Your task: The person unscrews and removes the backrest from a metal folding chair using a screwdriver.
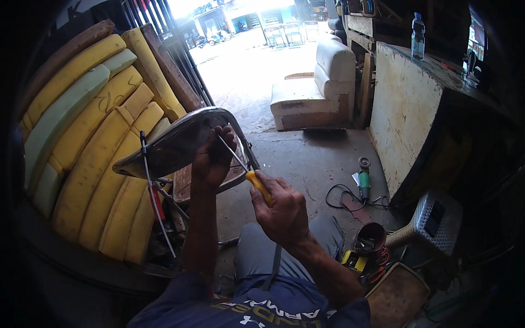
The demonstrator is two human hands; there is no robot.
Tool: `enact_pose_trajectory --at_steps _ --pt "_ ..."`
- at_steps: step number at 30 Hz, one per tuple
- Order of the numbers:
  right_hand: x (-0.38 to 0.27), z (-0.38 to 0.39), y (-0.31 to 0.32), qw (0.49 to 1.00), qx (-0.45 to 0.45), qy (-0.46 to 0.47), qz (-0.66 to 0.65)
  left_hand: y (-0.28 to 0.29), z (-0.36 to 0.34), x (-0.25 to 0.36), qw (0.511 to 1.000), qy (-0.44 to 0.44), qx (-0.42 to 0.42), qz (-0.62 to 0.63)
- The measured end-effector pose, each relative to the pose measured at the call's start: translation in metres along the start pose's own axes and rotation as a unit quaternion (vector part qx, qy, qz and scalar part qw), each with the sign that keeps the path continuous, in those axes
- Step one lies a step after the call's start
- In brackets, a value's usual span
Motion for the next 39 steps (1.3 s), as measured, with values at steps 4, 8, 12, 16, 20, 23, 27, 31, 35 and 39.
enact_pose_trajectory --at_steps 4,8,12,16,20,23,27,31,35,39 --pt "-0.004 -0.003 -0.003 1.000 0.010 0.026 -0.001 0.001 -0.004 0.004 1.000 -0.001 -0.002 -0.007" --pt "-0.005 -0.006 -0.007 1.000 0.009 0.026 0.011 0.003 -0.006 0.007 1.000 0.000 0.000 -0.013" --pt "-0.004 -0.011 -0.008 0.999 0.009 0.023 0.027 0.003 -0.010 0.007 1.000 0.003 -0.005 -0.017" --pt "0.013 -0.021 -0.013 0.993 -0.066 -0.070 -0.062 0.005 -0.011 0.007 1.000 -0.004 0.006 -0.002" --pt "0.028 -0.019 -0.023 0.926 -0.167 -0.275 -0.198 0.011 -0.017 0.007 0.999 -0.020 0.010 0.027" --pt "0.002 -0.022 -0.010 0.997 -0.077 -0.025 0.012 0.013 -0.021 0.006 0.999 -0.042 0.024 0.023" --pt "-0.030 -0.004 -0.008 0.961 0.073 0.150 0.222 0.004 -0.019 0.004 0.996 -0.064 0.058 0.019" --pt "0.001 -0.035 -0.005 1.000 -0.024 0.006 0.012 0.009 -0.021 0.004 0.994 -0.067 0.089 0.001" --pt "0.012 -0.041 -0.009 0.986 -0.112 -0.111 -0.052 0.008 -0.022 0.004 0.992 -0.081 0.097 0.001" --pt "-0.021 -0.014 -0.003 0.959 0.043 0.147 0.238 -0.001 -0.018 0.006 0.985 -0.113 0.128 -0.020"
Point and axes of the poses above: each hand's wrist, its own z-axis away from the middle knuckle, its own y-axis out of the back of the hand, x = y × z, the point moved 9 cm from there along -z, towards the middle knuckle, and after that the axes turned 10 degrees about -y, right-handed, at the moved point
